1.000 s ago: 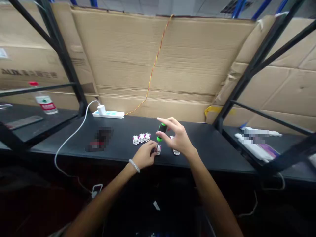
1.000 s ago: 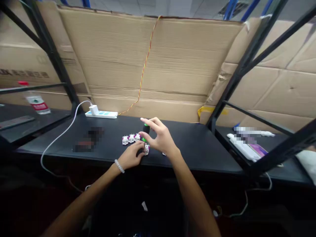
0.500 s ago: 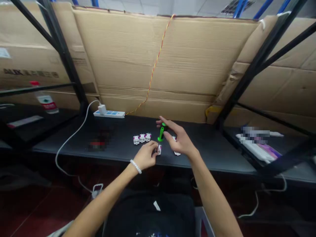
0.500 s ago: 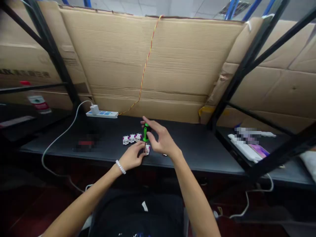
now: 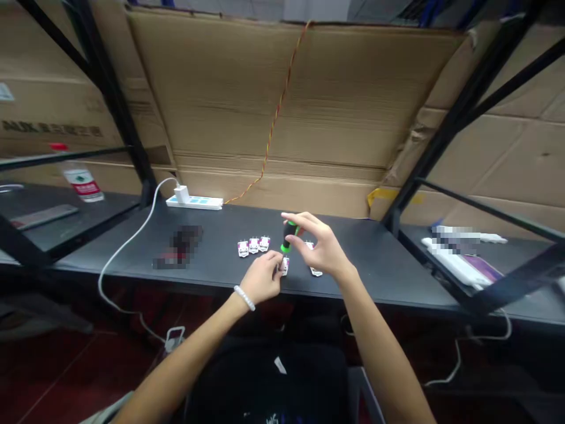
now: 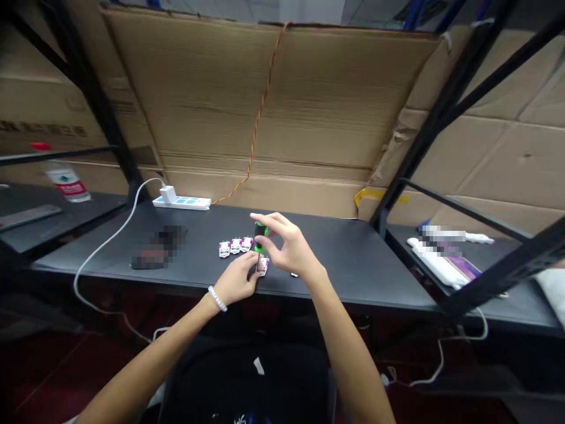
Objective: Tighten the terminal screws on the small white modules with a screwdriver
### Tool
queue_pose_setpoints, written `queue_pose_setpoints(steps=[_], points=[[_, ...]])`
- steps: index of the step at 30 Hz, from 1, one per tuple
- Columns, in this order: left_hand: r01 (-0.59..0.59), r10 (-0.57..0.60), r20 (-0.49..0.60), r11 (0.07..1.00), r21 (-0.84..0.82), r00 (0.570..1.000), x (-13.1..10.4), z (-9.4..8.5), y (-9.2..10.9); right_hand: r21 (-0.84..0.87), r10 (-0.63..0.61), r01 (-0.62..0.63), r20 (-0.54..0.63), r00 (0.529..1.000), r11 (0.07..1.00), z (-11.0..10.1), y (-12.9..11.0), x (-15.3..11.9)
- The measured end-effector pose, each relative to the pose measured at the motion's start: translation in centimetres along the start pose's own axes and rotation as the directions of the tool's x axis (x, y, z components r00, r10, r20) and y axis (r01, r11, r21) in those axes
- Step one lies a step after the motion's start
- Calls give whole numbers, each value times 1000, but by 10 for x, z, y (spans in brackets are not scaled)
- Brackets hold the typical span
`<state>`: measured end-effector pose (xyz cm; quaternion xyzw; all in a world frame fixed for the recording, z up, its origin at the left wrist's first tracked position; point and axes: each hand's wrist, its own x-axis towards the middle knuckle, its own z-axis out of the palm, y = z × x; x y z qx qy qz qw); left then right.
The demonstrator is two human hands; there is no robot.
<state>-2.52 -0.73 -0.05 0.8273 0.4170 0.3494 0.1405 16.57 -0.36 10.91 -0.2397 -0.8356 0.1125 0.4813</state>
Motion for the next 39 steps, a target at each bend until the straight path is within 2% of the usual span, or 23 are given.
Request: queue_pose_setpoints(steps=[4, 12, 23, 29, 32, 39], points=[[-12, 12, 3, 1000, -16, 1000, 1, -1, -1, -78, -7, 5, -35, 999, 997, 1, 0, 2], [15, -10, 41, 994, -106, 999, 3, -8, -2, -87, 16, -20, -45, 999, 996, -3, 3, 0], [15, -11, 29, 994, -106, 1000, 4, -8, 0, 102, 50, -56, 60, 997, 993, -9, 0, -2], [13, -10, 31, 997, -82, 999, 4, -7, -1, -74, 29, -31, -32, 999, 997, 0, 2, 3], [-1, 3, 26, 998, -65, 1000, 4, -6, -3, -106, -3, -6, -86, 996, 994, 6, 1, 4], [0, 3, 38, 997, -80, 999, 4, -7, -4, 57, 52, -54, 30, 998, 997, 9, 3, 3]])
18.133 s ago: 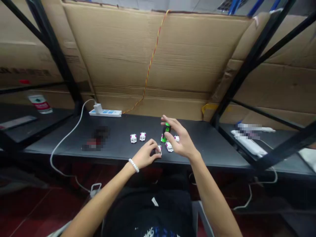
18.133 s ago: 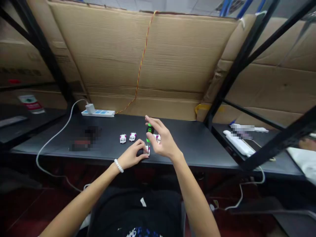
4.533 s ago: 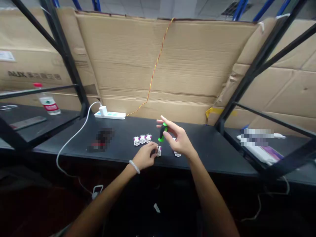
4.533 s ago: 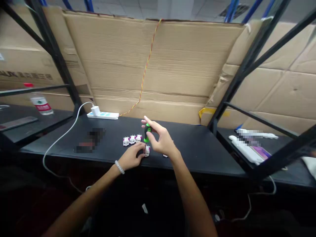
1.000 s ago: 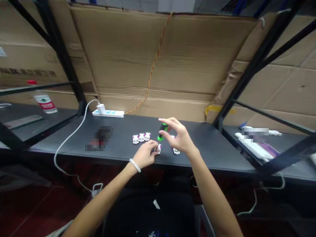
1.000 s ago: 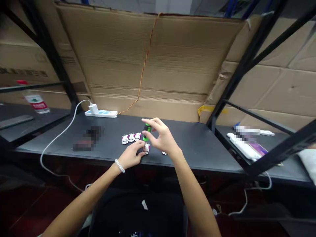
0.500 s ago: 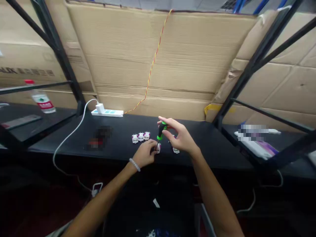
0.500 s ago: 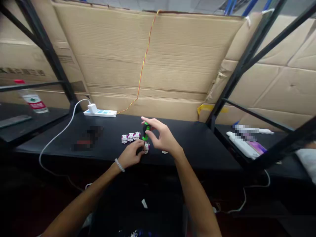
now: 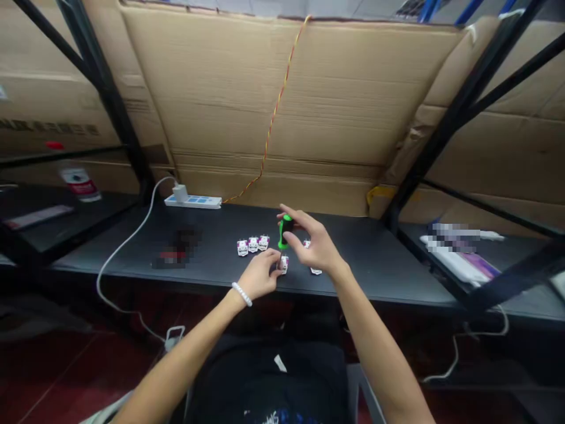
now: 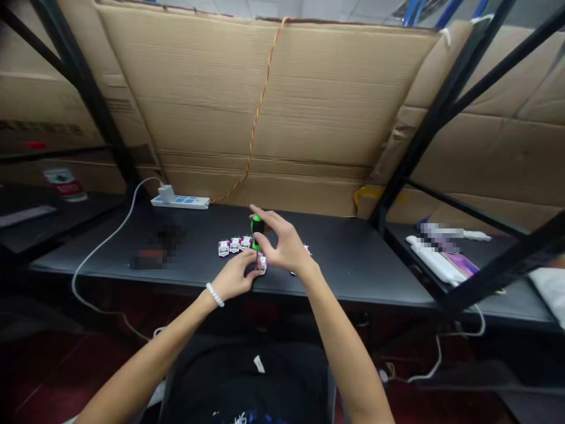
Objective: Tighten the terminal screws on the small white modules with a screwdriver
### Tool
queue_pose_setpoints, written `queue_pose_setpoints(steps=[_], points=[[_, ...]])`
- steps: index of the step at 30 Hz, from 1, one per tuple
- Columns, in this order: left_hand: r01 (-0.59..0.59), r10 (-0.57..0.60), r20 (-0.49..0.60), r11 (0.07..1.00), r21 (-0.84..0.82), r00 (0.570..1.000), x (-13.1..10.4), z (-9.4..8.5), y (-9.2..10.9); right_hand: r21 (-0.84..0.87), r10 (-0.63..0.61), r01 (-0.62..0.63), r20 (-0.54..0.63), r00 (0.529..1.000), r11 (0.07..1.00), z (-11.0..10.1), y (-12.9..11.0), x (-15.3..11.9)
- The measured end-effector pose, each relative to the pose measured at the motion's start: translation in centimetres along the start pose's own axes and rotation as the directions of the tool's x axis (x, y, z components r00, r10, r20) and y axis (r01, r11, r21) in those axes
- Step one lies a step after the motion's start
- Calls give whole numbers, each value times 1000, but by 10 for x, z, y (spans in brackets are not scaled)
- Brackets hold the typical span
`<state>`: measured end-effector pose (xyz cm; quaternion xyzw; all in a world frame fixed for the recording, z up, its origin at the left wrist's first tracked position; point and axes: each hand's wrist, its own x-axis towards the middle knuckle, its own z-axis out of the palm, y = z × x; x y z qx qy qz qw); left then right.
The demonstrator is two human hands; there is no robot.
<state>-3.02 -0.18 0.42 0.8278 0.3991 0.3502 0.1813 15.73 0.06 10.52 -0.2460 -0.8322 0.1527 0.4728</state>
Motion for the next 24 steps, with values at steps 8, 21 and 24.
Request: queue_pose_setpoints(steps=[8, 21, 24], points=[[2, -2, -23, 1000, 8, 1000, 0, 2, 0, -219, -64, 39, -107, 992, 975, 3, -3, 2], [-10, 11, -20, 1000, 17, 1000, -1, 3, 1, -221, -53, -4, -254, 966, 975, 19, 1, 0], [2, -1, -25, 1000, 17, 1000, -1, 3, 1, -115, -65, 43, -194, 979, 992, 18, -1, -1]])
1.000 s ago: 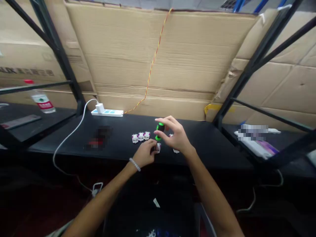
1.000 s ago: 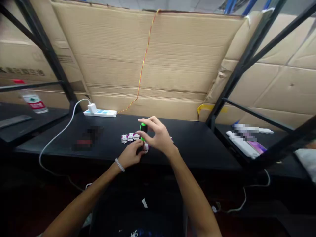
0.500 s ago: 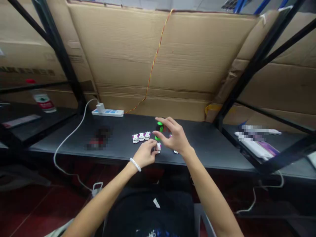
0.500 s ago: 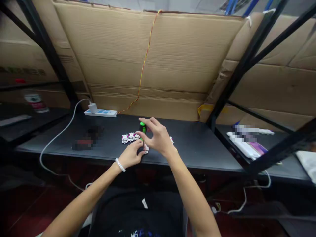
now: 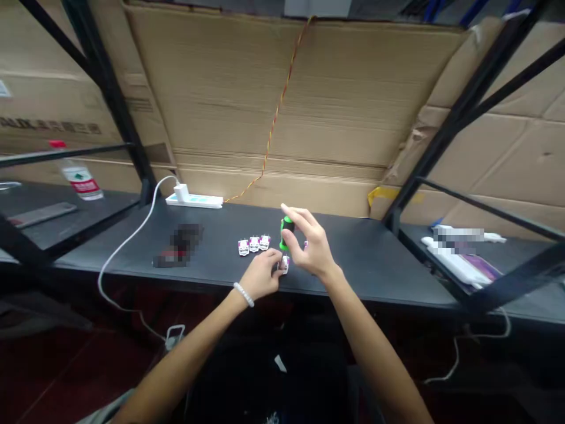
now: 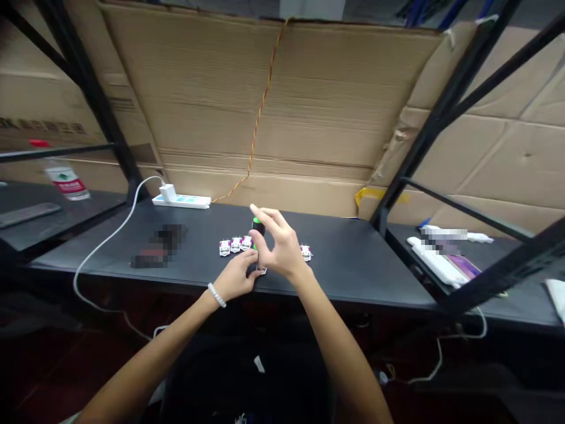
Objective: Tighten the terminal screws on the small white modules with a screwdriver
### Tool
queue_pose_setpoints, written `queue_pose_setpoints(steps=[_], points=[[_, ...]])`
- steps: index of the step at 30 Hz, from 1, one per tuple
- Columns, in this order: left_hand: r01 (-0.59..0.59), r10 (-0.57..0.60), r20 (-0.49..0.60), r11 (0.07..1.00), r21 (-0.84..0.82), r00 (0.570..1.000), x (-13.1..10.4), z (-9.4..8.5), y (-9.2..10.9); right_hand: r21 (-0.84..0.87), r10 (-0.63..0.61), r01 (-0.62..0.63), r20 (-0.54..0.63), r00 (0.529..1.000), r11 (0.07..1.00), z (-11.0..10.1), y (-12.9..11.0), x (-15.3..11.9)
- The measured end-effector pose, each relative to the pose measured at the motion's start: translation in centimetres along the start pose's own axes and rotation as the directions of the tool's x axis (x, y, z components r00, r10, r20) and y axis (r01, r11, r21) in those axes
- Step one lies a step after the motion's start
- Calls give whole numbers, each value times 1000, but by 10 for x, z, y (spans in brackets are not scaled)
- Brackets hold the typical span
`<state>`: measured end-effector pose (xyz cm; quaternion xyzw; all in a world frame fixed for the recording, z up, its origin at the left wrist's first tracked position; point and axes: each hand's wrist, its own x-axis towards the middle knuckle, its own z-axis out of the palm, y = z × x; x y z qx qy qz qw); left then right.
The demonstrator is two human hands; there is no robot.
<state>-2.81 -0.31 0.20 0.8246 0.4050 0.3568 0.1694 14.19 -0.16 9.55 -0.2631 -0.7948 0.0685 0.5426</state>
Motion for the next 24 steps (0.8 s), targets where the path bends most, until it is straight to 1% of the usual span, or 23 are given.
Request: queue_pose_setpoints(steps=[2, 3, 5, 7, 9, 10, 12, 14, 15, 17, 20, 24], points=[[0, 0, 0, 1000, 0, 1000, 0, 0, 0, 132, 13, -16, 28, 1000, 991, 0, -1, 0], [-3, 3, 3, 1000, 3, 1000, 0, 0, 0, 162, 22, -25, 22, 1000, 987, -1, -1, 0], [-6, 6, 3, 1000, 17, 1000, 0, 1, 0, 118, 33, -31, -22, 999, 993, -1, -1, 2], [-6, 6, 0, 999, 32, 1000, 0, 1, 0, 12, 13, -12, -76, 997, 1000, -1, -2, 3], [-4, 5, -8, 999, 33, 1000, 0, 1, 0, -53, -12, 6, -106, 994, 999, -2, -2, 4], [-6, 6, -11, 1000, 27, 1000, 0, 1, 0, -56, -17, 12, -93, 996, 998, -3, -3, 3], [-11, 11, -8, 1000, 9, 1000, 0, 1, 0, 4, -9, 9, -9, 1000, 1000, -6, -3, 2], [-11, 11, -4, 1000, 3, 1000, 0, 1, 0, 95, 21, -29, 85, 996, 995, -9, -3, 1], [-11, 11, -1, 1000, 6, 1000, -1, 1, -1, 121, 40, -54, 109, 993, 991, -10, -3, 1], [-12, 12, 1, 1000, 17, 1000, -1, 2, -1, 111, 66, -77, 98, 993, 991, -11, -3, 2], [-12, 12, -2, 1000, 28, 1000, 0, 2, -1, 30, 68, -69, 55, 996, 997, -11, -3, 5], [8, -8, 3, 999, 31, 1000, 0, 2, 1, -9, 55, -54, 57, 997, 998, -9, -4, 7]])
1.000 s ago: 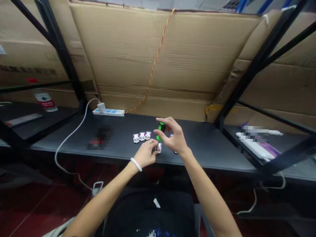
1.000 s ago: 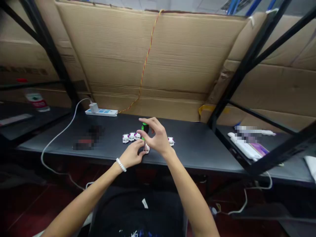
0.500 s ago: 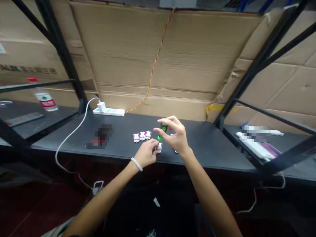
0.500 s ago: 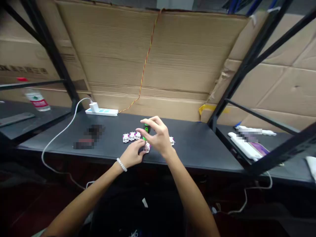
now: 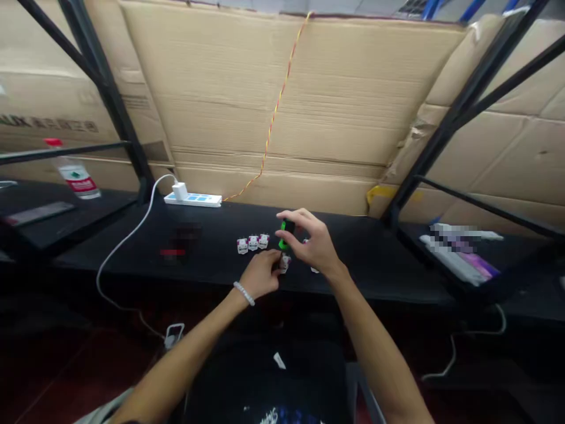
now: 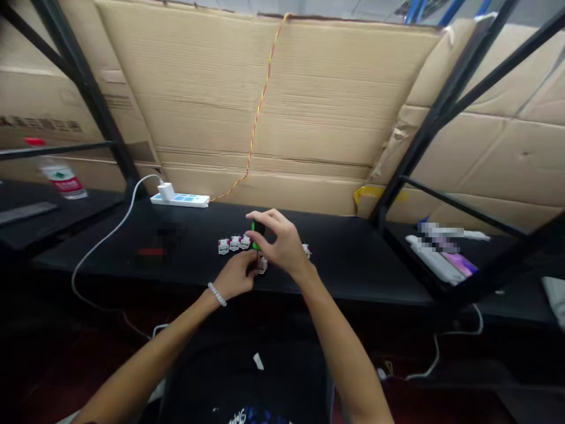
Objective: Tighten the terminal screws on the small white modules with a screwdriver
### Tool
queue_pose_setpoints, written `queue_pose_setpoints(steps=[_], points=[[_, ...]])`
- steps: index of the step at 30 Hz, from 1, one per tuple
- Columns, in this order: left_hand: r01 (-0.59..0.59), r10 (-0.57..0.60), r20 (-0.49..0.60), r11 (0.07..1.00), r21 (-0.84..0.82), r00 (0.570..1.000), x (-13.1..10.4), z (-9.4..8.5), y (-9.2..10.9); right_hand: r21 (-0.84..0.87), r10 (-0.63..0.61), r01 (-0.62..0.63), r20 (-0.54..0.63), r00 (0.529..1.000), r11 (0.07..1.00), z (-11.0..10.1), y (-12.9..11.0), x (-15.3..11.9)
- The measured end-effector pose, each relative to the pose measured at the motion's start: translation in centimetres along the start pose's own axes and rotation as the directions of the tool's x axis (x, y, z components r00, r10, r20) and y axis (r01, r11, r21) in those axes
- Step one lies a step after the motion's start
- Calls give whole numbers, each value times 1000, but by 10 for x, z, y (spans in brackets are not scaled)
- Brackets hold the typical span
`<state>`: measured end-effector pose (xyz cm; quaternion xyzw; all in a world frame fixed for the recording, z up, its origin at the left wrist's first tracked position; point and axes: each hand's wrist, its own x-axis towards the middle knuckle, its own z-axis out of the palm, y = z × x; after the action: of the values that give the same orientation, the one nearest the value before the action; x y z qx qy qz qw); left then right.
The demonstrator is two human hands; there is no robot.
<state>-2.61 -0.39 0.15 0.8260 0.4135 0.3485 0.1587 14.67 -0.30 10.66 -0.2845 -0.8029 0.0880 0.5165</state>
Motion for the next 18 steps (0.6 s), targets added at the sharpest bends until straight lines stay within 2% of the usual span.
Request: queue_pose_setpoints(steps=[5, 9, 12, 18], points=[[-15, 15, -14, 1000, -26, 1000, 1, -1, 1, -10, -14, 14, -6, 1000, 1000, 0, 1, -2], [-5, 5, -19, 1000, -23, 1000, 0, 0, 0, 46, 16, -13, -53, 998, 999, -12, -1, -9], [7, -7, -6, 1000, 6, 1000, -2, 1, 0, 129, 83, -60, -176, 981, 990, -30, -3, -20], [19, -19, 8, 999, 42, 1000, -2, 0, 4, 148, 132, -83, -369, 920, 986, -70, -4, -55]])
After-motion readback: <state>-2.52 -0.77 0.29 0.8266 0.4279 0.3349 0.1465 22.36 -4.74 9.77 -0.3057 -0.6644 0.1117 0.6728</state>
